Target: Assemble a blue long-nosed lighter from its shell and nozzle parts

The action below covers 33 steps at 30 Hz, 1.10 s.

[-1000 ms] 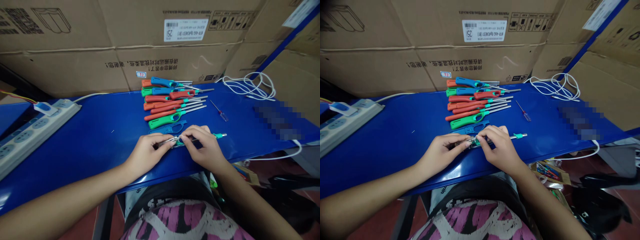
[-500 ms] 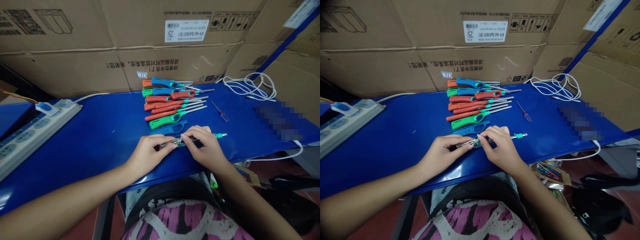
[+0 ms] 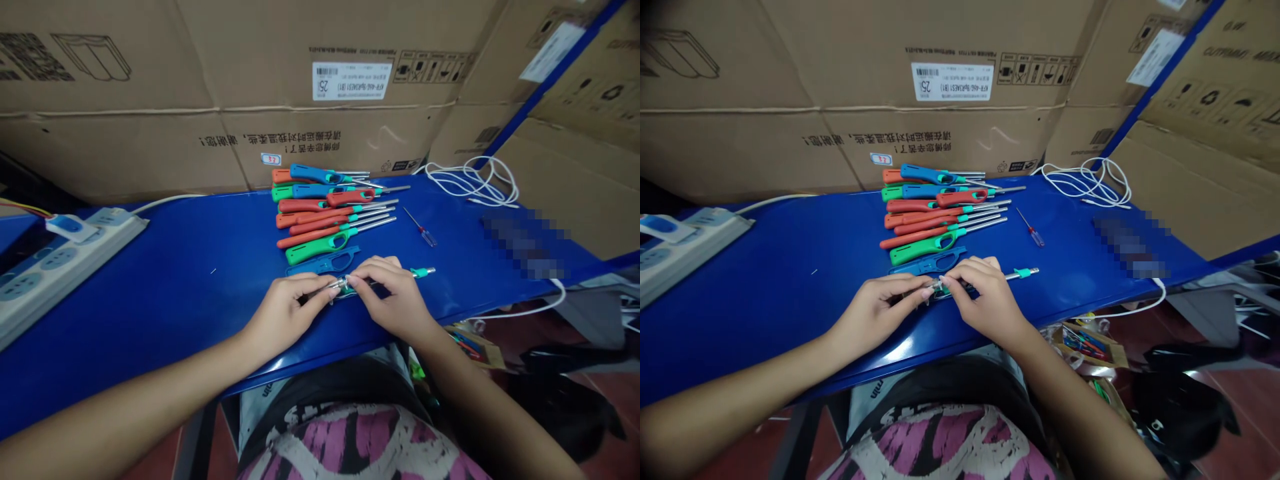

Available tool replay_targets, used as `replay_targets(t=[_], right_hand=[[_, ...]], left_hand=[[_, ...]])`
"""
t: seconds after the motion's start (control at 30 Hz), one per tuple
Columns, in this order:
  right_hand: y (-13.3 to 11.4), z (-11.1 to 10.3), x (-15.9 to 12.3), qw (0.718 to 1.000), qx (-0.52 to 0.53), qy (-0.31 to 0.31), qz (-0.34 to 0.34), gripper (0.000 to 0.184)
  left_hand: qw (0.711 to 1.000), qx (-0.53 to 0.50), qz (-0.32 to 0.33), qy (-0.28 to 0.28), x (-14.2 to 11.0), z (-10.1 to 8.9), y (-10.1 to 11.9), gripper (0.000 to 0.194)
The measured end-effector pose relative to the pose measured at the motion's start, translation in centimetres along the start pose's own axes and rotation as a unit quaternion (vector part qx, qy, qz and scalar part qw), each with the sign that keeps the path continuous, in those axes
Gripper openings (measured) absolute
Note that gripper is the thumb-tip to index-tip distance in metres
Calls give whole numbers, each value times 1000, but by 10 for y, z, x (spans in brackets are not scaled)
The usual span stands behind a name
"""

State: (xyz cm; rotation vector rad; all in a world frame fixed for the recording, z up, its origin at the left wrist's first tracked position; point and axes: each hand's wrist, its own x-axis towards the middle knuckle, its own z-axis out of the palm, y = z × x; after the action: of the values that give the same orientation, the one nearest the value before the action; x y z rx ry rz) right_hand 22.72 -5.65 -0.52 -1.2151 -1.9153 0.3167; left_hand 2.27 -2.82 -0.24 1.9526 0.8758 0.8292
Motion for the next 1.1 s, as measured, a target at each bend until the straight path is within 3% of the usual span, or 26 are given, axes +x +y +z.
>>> replay_targets(t=[0.27, 0.37, 0.5, 0.9, 1.1], right_hand=[[5, -16, -5, 995, -94, -10, 18, 16], [18, -30, -12, 988, -139, -62, -3, 25], [31, -42, -19, 979, -171, -109, -15, 35], [36, -40, -18, 981, -154, -113, -33, 19], [36, -40, -19, 976, -181, -105, -52, 17]], left_hand=[[998, -21, -60, 11, 0, -14, 11, 25], [997, 64, -31, -29, 3, -25, 16, 13], [976, 204, 24, -79, 5, -35, 17, 11], [949, 287, -8, -128, 1, -38, 18, 16], [908, 394, 42, -137, -5, -33, 22, 19]])
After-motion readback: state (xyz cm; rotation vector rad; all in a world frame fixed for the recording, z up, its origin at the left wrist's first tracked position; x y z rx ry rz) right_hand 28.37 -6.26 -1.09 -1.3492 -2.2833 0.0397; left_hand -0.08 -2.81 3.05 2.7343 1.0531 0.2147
